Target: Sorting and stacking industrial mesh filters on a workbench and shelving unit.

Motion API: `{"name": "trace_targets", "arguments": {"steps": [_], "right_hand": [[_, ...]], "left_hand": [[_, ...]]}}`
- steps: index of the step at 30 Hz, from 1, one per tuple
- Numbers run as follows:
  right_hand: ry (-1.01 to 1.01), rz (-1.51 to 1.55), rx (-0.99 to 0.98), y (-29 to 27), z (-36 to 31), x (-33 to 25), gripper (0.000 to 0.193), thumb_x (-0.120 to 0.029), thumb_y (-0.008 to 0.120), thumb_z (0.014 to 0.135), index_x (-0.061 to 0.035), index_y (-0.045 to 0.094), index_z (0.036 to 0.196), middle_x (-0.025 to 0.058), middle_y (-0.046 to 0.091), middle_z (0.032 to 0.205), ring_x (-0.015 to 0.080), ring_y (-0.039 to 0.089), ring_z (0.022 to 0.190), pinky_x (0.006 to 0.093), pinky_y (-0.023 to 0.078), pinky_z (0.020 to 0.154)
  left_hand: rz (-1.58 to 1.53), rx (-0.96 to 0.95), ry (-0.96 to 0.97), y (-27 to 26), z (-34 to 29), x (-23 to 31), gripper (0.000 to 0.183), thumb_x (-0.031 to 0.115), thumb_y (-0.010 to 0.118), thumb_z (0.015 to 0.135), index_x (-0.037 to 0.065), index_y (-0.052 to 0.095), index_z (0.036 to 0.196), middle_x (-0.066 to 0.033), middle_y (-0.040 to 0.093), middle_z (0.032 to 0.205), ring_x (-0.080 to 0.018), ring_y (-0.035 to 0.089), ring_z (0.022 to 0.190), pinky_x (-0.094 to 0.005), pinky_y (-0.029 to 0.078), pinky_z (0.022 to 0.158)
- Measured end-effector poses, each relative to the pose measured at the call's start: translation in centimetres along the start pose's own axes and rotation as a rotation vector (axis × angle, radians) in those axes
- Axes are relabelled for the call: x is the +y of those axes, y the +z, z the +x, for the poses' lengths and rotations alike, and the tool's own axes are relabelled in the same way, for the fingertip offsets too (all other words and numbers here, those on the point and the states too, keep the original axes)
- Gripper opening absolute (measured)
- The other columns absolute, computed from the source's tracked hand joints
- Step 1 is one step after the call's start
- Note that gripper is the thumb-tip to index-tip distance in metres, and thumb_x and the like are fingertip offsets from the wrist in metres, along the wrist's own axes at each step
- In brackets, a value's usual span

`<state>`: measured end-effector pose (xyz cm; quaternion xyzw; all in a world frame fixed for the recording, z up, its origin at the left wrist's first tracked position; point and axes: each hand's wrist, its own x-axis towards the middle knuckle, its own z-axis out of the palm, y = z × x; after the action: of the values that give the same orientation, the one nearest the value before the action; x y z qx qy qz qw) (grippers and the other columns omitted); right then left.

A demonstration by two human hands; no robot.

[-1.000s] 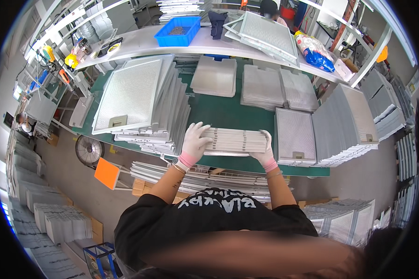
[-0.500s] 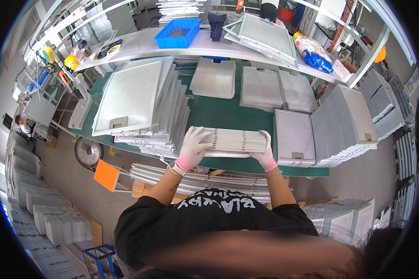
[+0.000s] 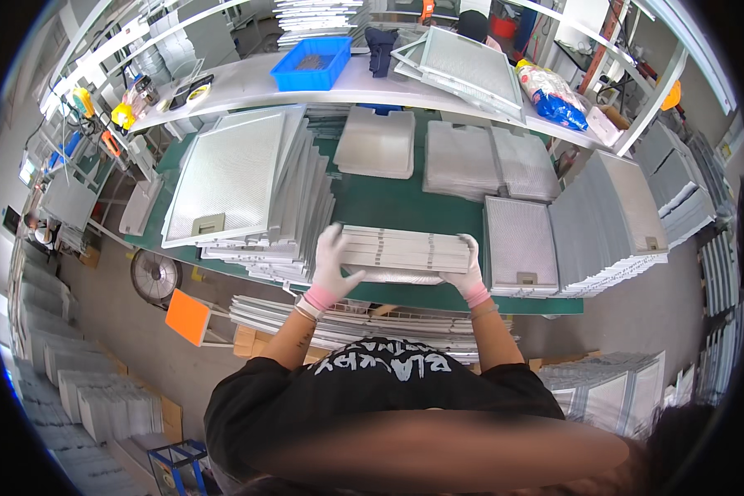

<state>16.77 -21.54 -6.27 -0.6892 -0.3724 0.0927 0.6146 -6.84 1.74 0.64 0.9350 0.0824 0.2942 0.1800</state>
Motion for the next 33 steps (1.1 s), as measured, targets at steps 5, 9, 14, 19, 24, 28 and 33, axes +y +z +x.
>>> {"name": "trace_targets", "arguments": {"steps": [5, 9, 14, 19, 24, 28, 33], "right_hand": [[-0.036, 0.231, -0.007, 0.6, 0.1, 0.6, 0.119, -0.001, 0.082, 0.057, -0.0074, 0.009, 0.15, 0.0164, 0.038, 0.14, 0.0258, 0.044, 0.127, 0.0356, 0.039, 0.107], [0.027, 0.193, -0.048, -0.4, 0.5, 1.0, 0.12, -0.004, 0.085, 0.057, -0.0065, 0.01, 0.151, 0.0151, 0.034, 0.145, 0.0248, 0.04, 0.132, 0.0367, 0.034, 0.111], [0.028, 0.111, -0.004, 0.5, -0.2, 1.1, 0.114, -0.011, 0.085, 0.061, -0.0007, 0.012, 0.148, 0.0155, 0.037, 0.142, 0.0252, 0.038, 0.133, 0.0346, 0.032, 0.112], [0.122, 0.141, -0.14, 0.0, 0.2, 3.1, 0.124, -0.009, 0.082, 0.061, -0.0001, -0.003, 0.15, 0.0222, 0.021, 0.153, 0.0267, 0.026, 0.142, 0.0347, 0.024, 0.116], [-0.508, -0.856, -0.541, -0.2, -1.7, 12.0, 0.057, -0.007, 0.066, 0.077, 0.001, 0.049, 0.131, 0.0144, 0.055, 0.131, 0.0343, 0.045, 0.128, 0.0378, 0.029, 0.115], [-0.74, -1.381, -0.593, 1.2, -3.0, 16.8, 0.03, -0.005, 0.057, 0.084, -0.0013, 0.062, 0.113, 0.0123, 0.064, 0.116, 0.0356, 0.051, 0.12, 0.039, 0.036, 0.109], [0.39, -0.482, -0.558, 2.2, -1.9, 15.3, 0.032, -0.007, 0.058, 0.084, -0.0049, 0.062, 0.116, 0.0149, 0.064, 0.118, 0.03, 0.055, 0.118, 0.0348, 0.044, 0.101]], "left_hand": [[-1.082, -0.206, -0.451, 4.8, -0.6, -6.6, 0.129, 0.003, 0.081, 0.058, 0.015, -0.005, 0.154, -0.0122, 0.019, 0.156, -0.0242, 0.026, 0.142, -0.0339, 0.023, 0.116], [-1.337, -0.106, -0.523, 5.4, 0.8, -5.3, 0.119, -0.002, 0.079, 0.061, 0.013, 0.005, 0.154, -0.0093, 0.038, 0.143, -0.0224, 0.038, 0.134, -0.034, 0.033, 0.112], [-0.959, -0.072, -0.361, 5.8, 0.4, -5.4, 0.114, 0.001, 0.079, 0.065, 0.008, 0.007, 0.152, -0.0104, 0.045, 0.136, -0.0211, 0.047, 0.125, -0.0332, 0.037, 0.108], [-0.711, -0.249, -0.298, 9.5, -2.2, -9.7, 0.088, 0.004, 0.075, 0.071, 0.002, 0.028, 0.145, -0.0124, 0.057, 0.124, -0.0224, 0.055, 0.116, -0.0325, 0.043, 0.101], [-0.012, -0.518, -0.08, 13.5, -2.8, -10.4, 0.032, 0.022, 0.065, 0.083, 0.003, 0.064, 0.109, -0.0119, 0.068, 0.101, -0.0279, 0.063, 0.092, -0.0368, 0.051, 0.082], [-0.113, -0.492, -0.132, 17.6, -6.4, -13.8, 0.031, 0.024, 0.063, 0.085, 0.004, 0.065, 0.107, -0.0113, 0.068, 0.1, -0.0276, 0.063, 0.092, -0.0364, 0.05, 0.083], [-0.321, -0.752, -0.391, 17.5, -6.5, -15.8, 0.043, 0.037, 0.062, 0.088, 0.003, 0.065, 0.113, -0.0151, 0.066, 0.115, -0.0311, 0.058, 0.109, -0.0369, 0.043, 0.097]]}}
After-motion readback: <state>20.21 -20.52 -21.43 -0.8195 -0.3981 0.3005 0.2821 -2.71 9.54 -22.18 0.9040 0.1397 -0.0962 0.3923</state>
